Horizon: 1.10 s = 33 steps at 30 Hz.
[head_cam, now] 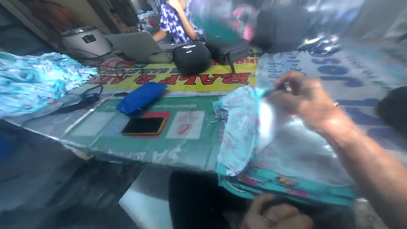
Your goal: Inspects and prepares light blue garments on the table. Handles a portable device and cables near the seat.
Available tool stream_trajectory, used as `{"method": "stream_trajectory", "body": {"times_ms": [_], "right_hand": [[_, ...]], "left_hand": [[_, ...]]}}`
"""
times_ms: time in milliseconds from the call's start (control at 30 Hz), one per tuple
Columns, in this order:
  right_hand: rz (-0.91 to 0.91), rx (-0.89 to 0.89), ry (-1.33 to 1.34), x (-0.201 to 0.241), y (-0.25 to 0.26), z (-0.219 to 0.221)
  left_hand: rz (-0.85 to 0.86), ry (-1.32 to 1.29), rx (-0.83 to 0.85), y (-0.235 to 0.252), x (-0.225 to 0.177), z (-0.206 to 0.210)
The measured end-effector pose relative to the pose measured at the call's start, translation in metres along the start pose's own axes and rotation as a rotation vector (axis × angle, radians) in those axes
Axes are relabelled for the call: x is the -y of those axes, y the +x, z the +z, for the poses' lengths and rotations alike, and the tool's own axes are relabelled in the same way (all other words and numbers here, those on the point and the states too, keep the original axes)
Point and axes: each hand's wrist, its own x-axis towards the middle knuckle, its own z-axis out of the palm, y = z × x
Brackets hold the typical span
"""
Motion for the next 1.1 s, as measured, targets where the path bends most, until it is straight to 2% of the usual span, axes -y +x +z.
{"method": "stream_trajectory", "body": {"times_ms": [100,167,267,467,567,667,767,900,1000,1100], "right_hand": [[0.063,0.178,-0.144,-0.005,0.017,0.013],[0.015,0.190,-0.206,-0.008,0.010,0.010],[-0.057,0.141,-0.228,-0.009,-0.018,-0.008],[0.046,-0.036,-0.141,-0.015,-0.092,-0.059],[0.088,-0.103,-0.087,-0.024,-0.130,-0.080],[0.084,-0.139,-0.054,-0.034,-0.158,-0.090],[0.029,-0.189,-0.094,-0.044,-0.172,-0.081],[-0.071,-0.226,-0.250,-0.044,-0.177,-0.047],[-0.122,-0.283,-0.436,-0.034,-0.173,-0.022],[-0.157,-0.343,-0.492,-0.034,-0.163,-0.005]], "left_hand": [[-0.038,0.044,-0.007,0.006,0.009,-0.010],[-0.035,0.018,-0.004,0.013,0.014,-0.009],[-0.033,-0.027,0.022,0.032,0.016,0.008],[-0.032,0.076,0.173,0.079,0.023,0.054],[0.007,0.187,0.268,0.086,0.023,0.063],[-0.051,0.162,0.267,0.090,0.025,0.062],[-0.238,-0.056,0.268,0.099,0.027,0.052],[-0.507,-0.563,0.180,0.109,0.035,0.035],[-0.582,-0.782,0.036,0.113,0.036,0.031],[-0.609,-0.834,-0.075,0.112,0.035,0.029]]}}
